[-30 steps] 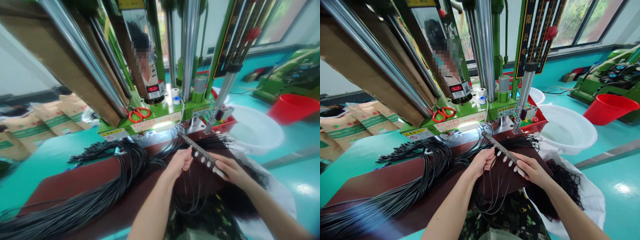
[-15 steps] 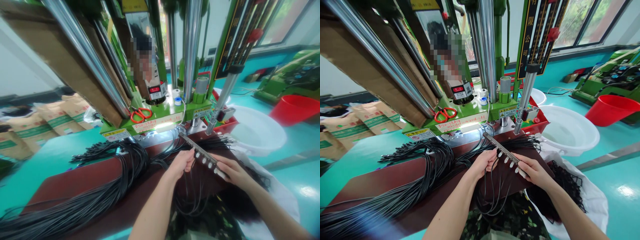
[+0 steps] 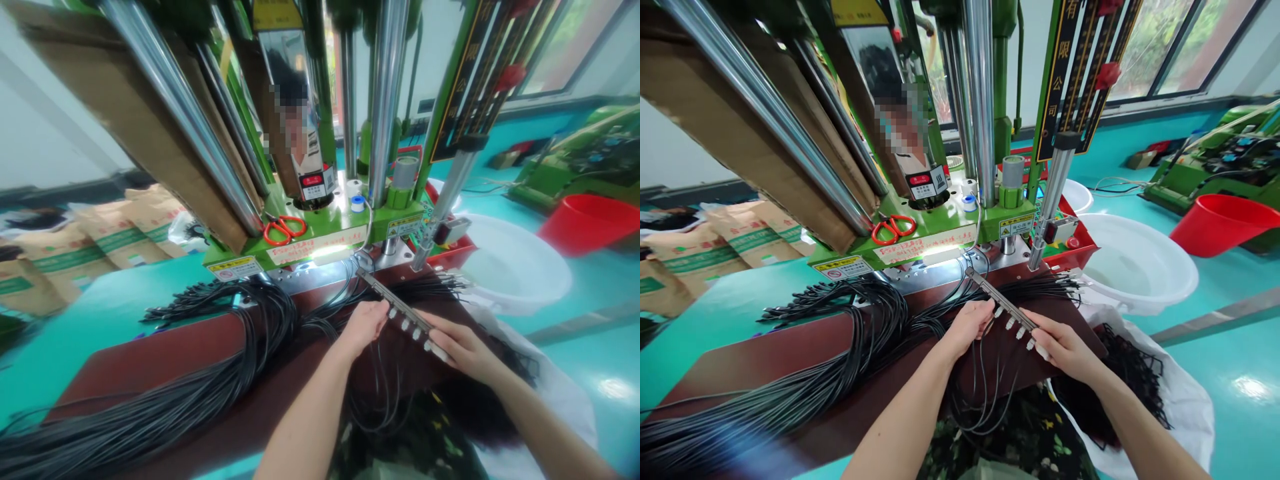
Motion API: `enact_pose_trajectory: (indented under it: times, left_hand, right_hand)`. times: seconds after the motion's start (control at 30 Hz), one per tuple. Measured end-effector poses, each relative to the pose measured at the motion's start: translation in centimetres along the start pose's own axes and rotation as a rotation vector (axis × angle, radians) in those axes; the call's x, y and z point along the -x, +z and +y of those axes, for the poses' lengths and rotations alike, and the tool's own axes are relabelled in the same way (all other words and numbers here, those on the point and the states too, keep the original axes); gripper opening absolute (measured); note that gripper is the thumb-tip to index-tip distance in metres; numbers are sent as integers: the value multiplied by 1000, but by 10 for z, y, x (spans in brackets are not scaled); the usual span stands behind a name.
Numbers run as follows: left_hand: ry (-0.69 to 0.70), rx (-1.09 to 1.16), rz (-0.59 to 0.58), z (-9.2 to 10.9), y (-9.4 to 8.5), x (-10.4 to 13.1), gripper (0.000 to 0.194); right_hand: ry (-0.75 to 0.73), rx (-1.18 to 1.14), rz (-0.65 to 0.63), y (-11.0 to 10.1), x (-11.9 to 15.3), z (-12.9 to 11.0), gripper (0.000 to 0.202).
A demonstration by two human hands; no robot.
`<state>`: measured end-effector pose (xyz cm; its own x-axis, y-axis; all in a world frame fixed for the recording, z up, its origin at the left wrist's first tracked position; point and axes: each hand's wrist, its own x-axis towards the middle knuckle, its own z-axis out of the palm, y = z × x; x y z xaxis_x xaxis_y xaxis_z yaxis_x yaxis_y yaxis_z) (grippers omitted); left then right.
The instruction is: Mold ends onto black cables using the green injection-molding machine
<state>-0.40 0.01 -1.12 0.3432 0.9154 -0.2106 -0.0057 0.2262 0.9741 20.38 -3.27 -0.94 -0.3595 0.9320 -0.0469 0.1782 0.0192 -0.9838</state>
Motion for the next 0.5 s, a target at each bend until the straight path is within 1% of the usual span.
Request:
enact_pose_trajectory:
  times: [0.03,0.07,0.1,0.17,0.2,0.23,0.27,0.3,0.33,0.37,0.4,0.43,0.5]
  left_hand:
    - [9,-78,17,2,-1,0,50]
    - [27,-185,59,5,-1,1,49]
    - [62,-313,137,11,0,4,46]
    - [199,-590,373,24,8,19,36]
    - [292,-712,475,30,15,29,29]
    - [393,-810,524,34,26,42,25]
    - [483,-889,462,35,38,55,25]
    - [555,-951,314,33,52,68,24]
    - [631,-992,112,27,66,80,22]
    - [655,-1035,-103,17,80,90,22]
    - [662,-1087,-240,4,91,97,22]
    - [670,-1143,-320,-10,101,101,26]
    - [667,-1244,-401,-39,110,103,28]
  right_hand:
    - [19,-18,3,1,0,1,51]
    - [45,-43,2,2,0,3,53]
    - [73,-74,1,2,-1,4,55]
    - [113,-146,8,3,-1,6,56]
    - [119,-180,14,3,-2,7,55]
    - [113,-207,16,3,-2,6,53]
    - [108,-222,20,3,-2,5,52]
    - [111,-229,26,3,-2,4,51]
    - [123,-229,35,3,-2,2,51]
    - [143,-225,50,3,-2,1,51]
    - [167,-222,68,3,-2,0,52]
    - [191,-221,87,4,-2,-1,53]
    - [212,-221,115,5,-1,-2,55]
